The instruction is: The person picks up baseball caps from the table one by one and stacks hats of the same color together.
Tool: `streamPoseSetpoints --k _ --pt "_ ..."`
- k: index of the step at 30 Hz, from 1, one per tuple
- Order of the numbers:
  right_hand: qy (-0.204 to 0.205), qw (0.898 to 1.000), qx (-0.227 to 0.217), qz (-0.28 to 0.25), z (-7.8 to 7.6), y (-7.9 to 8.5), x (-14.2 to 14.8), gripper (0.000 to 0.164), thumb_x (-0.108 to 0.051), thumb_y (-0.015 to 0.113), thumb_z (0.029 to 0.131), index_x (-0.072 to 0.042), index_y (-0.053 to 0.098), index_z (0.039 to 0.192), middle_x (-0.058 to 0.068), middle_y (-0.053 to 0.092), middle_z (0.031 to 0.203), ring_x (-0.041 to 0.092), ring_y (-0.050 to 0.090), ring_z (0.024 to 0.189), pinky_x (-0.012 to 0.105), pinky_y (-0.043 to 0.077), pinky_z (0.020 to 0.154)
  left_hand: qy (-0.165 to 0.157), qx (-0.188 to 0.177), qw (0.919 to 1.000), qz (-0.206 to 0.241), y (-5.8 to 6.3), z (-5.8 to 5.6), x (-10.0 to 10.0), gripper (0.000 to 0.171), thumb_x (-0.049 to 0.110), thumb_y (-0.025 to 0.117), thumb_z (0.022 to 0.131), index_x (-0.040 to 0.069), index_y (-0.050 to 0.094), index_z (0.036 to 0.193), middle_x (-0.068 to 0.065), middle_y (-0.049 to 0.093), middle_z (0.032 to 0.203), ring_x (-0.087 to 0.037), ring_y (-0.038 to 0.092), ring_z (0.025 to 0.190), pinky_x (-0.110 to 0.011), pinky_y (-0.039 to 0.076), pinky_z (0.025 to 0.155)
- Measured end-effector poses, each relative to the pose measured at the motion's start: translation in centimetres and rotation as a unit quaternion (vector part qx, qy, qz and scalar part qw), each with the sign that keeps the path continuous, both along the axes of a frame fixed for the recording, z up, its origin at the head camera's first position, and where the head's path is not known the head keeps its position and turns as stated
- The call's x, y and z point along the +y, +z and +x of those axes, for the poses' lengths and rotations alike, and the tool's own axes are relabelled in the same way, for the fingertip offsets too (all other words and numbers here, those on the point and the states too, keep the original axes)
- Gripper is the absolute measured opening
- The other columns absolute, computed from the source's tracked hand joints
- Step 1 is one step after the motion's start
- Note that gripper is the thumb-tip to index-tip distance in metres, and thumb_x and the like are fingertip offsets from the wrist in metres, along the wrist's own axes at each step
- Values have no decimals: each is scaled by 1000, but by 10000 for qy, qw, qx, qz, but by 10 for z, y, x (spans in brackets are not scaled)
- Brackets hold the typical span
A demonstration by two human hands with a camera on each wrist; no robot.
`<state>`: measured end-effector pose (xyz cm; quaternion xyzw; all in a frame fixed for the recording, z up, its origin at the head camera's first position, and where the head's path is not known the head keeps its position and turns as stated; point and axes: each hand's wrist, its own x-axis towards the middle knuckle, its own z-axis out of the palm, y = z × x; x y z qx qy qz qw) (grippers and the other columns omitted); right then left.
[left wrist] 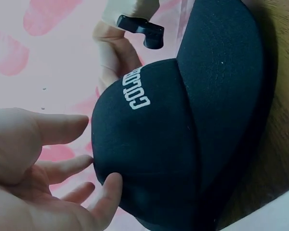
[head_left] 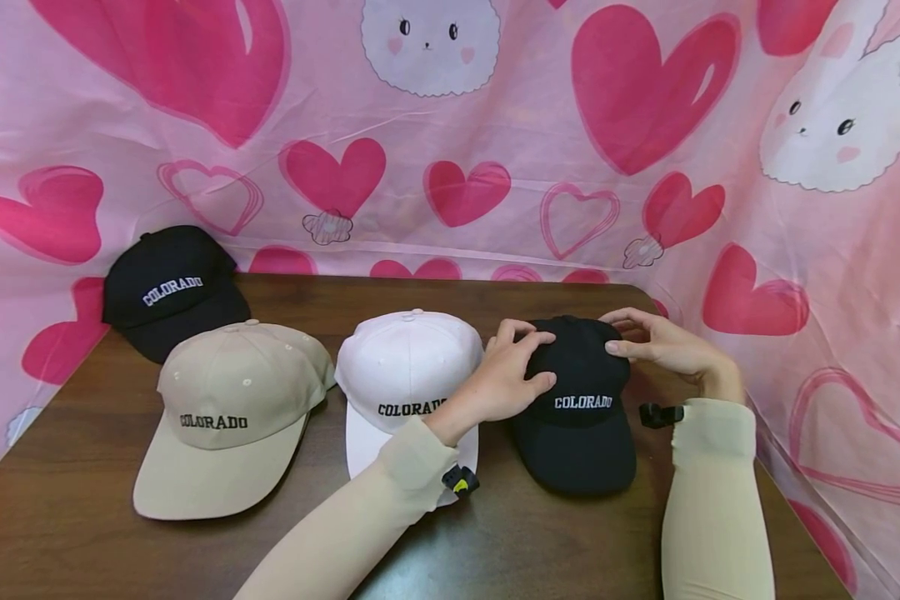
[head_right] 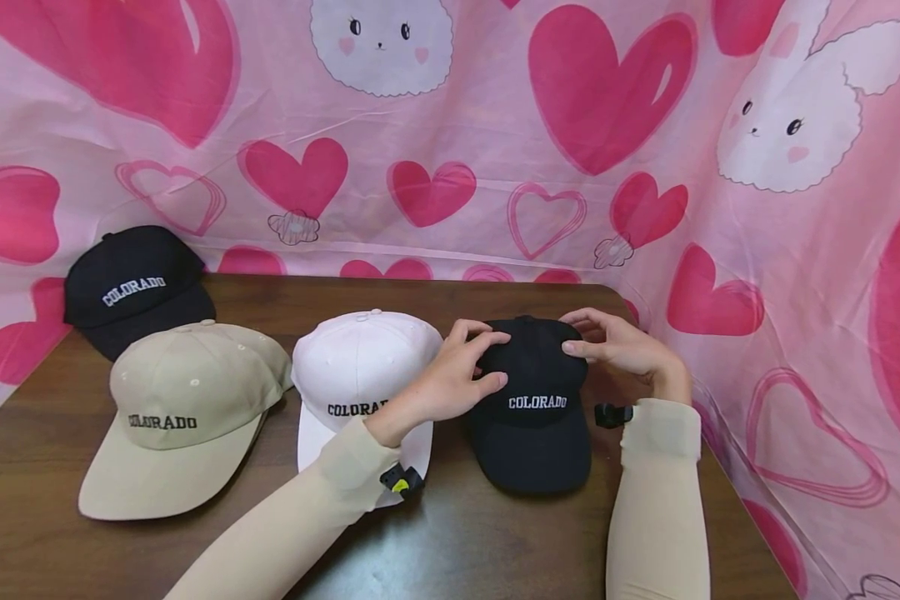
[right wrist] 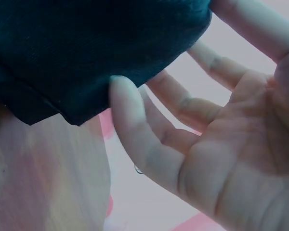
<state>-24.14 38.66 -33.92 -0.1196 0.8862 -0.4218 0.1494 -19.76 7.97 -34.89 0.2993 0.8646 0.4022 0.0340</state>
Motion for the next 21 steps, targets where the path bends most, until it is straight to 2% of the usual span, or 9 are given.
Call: streamPoseSetpoints --k 4,8,11,17,21 --pt "226 9995 -171 -163 0 2 -1 57 -26 65 92 -26 39 143 12 43 133 38 43 116 52 47 89 -72 -91 9999 -120 -1 -1 1 56 30 61 94 20 39 144 -4 23 147 -24 30 127 -42 34 103" --pt "453 9987 -231 88 1 4 -2 59 -30 61 94 -32 35 146 8 45 136 35 42 120 54 43 94 -153 -105 9996 -198 -2 -1 1 60 31 60 94 20 34 147 -5 22 149 -26 27 130 -43 32 105" --pt "525 9978 -258 297 3 5 -3 63 -33 63 92 -36 32 146 5 45 136 33 40 122 54 42 95 -206 -70 9994 -273 -2 -1 0 61 32 59 95 19 32 148 -5 22 150 -26 26 131 -43 32 106" --pt "509 9971 -441 367 5 4 -5 72 -32 71 85 -36 33 146 4 46 136 31 38 123 52 43 94 -264 -30 9988 -406 -3 -2 1 63 33 59 95 19 30 149 -6 20 152 -26 24 131 -43 32 105" --pt "417 9971 -493 406 6 4 -5 74 -32 72 84 -33 33 147 4 46 137 32 39 123 50 44 94 -348 -44 9986 -384 -4 -3 1 65 32 59 95 18 27 150 -7 18 153 -24 25 132 -42 31 106"
